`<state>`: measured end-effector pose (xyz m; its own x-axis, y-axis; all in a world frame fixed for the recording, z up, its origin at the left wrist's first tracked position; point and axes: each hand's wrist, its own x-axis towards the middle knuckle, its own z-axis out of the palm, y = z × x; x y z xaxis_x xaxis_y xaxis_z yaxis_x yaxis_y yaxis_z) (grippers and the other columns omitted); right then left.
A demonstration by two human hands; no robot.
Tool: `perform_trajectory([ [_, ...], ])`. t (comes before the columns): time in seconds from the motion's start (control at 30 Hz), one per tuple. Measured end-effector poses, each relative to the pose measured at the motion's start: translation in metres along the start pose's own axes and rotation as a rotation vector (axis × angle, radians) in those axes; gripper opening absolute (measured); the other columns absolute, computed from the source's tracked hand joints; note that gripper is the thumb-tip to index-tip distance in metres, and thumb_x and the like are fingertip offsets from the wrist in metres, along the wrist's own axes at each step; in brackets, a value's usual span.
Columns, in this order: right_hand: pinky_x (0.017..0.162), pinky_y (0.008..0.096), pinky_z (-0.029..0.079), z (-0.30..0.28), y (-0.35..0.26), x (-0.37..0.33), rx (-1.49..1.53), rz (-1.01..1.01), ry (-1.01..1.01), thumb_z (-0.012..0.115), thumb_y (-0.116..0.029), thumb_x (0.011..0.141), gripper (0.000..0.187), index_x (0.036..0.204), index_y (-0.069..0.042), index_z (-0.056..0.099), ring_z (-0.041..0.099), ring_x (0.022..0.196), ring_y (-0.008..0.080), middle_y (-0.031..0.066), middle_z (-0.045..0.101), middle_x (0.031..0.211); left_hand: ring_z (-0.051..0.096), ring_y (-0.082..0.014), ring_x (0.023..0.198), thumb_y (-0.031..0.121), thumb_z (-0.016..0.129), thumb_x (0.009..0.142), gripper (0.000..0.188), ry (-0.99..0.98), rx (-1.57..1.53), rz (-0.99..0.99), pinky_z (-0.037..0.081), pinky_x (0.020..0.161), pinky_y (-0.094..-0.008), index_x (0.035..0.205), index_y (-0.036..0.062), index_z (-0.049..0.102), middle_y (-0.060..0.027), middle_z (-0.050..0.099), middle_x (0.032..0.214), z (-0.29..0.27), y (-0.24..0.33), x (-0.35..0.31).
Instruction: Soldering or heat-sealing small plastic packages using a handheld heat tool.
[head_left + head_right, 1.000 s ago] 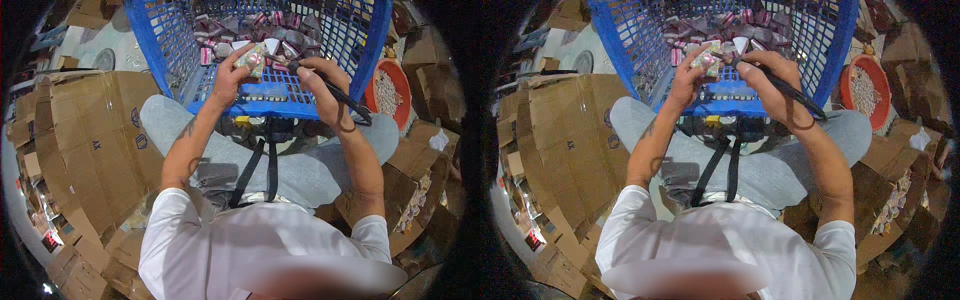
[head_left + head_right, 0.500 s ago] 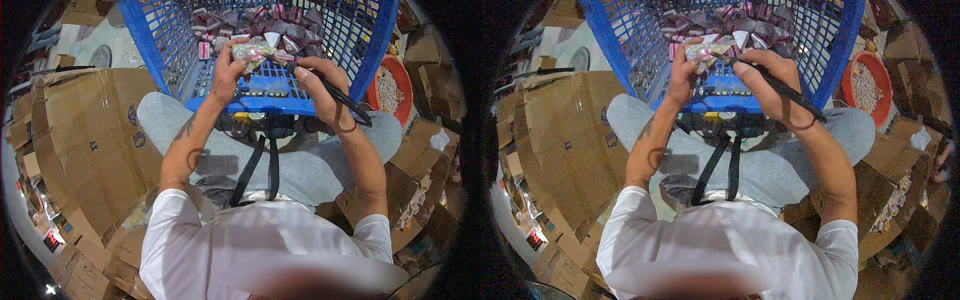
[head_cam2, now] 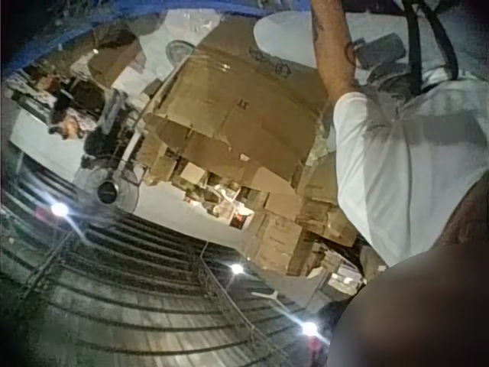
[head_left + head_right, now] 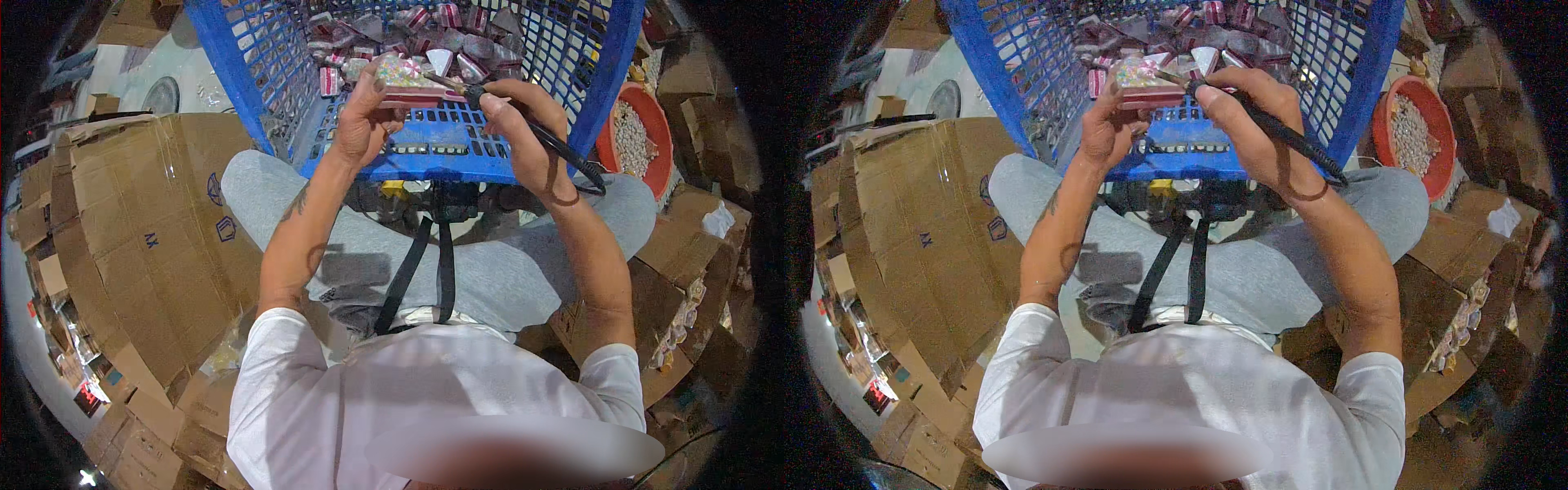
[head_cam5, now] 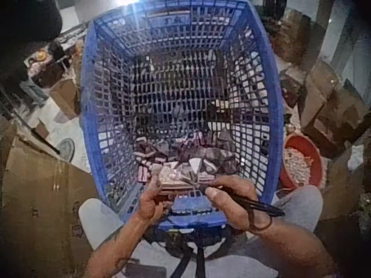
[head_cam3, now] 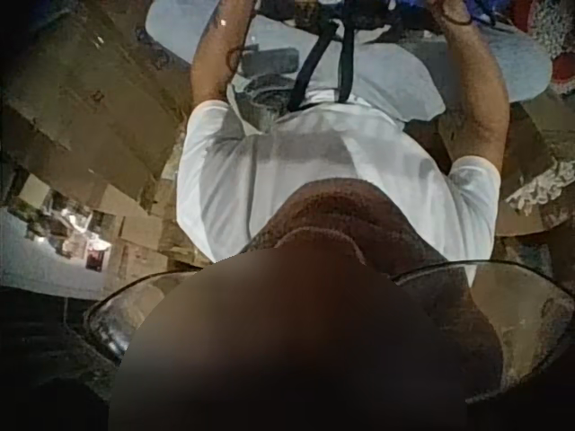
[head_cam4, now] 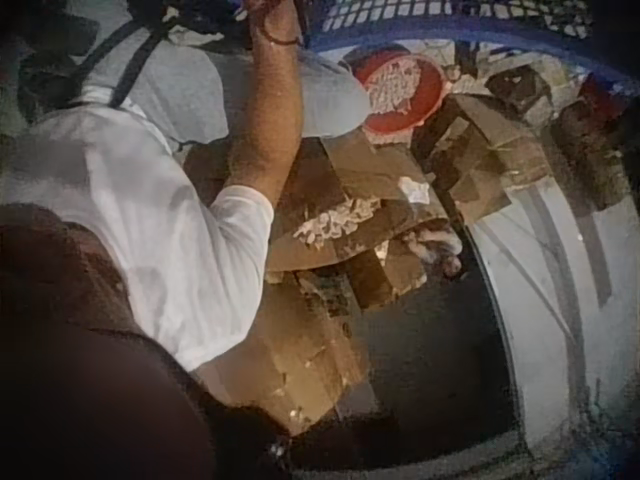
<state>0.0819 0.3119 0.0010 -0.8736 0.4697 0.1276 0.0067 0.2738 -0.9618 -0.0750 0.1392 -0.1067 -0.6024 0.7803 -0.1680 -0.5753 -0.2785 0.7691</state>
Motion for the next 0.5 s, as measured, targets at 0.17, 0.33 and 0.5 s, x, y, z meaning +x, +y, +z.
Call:
perform_trajectory([
  [0.17, 0.065, 0.0305, 0.051, -0.0010, -0.0014, -0.0011, 0.000, -0.022, 0.040, 0.068, -0.024, 0.087, 0.029, 0.099, 0.002, 0.068, 0.065, 0.069, 0.0180, 0.0122, 0.067, 0.079, 0.061, -0.0233, 0.102, 0.048, 0.048, 0.098, 0.057, 0.055, -0.097, 0.022, 0.052, 0.074, -0.0366, 0.138, 0.0084, 0.045, -0.0094, 0.061, 0.119, 0.0005, -0.0040, 0.0034],
  [0.33, 0.066, 0.0327, 0.052, -0.0008, -0.0043, -0.0029, -0.062, -0.069, -0.010, 0.069, -0.025, 0.086, 0.029, 0.099, 0.001, 0.068, 0.067, 0.072, 0.0215, 0.0140, 0.068, 0.081, 0.062, -0.0261, 0.106, 0.052, 0.047, 0.097, 0.062, 0.093, -0.123, 0.018, 0.056, 0.082, -0.0410, 0.136, 0.0043, 0.047, -0.0116, 0.061, 0.120, 0.0003, -0.0036, 0.0039],
  [0.5, 0.067, 0.0341, 0.052, -0.0024, -0.0074, -0.0037, -0.101, -0.063, -0.078, 0.069, -0.024, 0.086, 0.028, 0.099, 0.001, 0.068, 0.069, 0.075, 0.0233, 0.0162, 0.069, 0.084, 0.065, -0.0184, 0.087, 0.057, 0.045, 0.097, 0.061, 0.118, -0.191, -0.024, 0.056, 0.069, -0.0294, 0.133, 0.0078, 0.050, -0.0093, 0.065, 0.110, -0.0011, -0.0028, 0.0035],
])
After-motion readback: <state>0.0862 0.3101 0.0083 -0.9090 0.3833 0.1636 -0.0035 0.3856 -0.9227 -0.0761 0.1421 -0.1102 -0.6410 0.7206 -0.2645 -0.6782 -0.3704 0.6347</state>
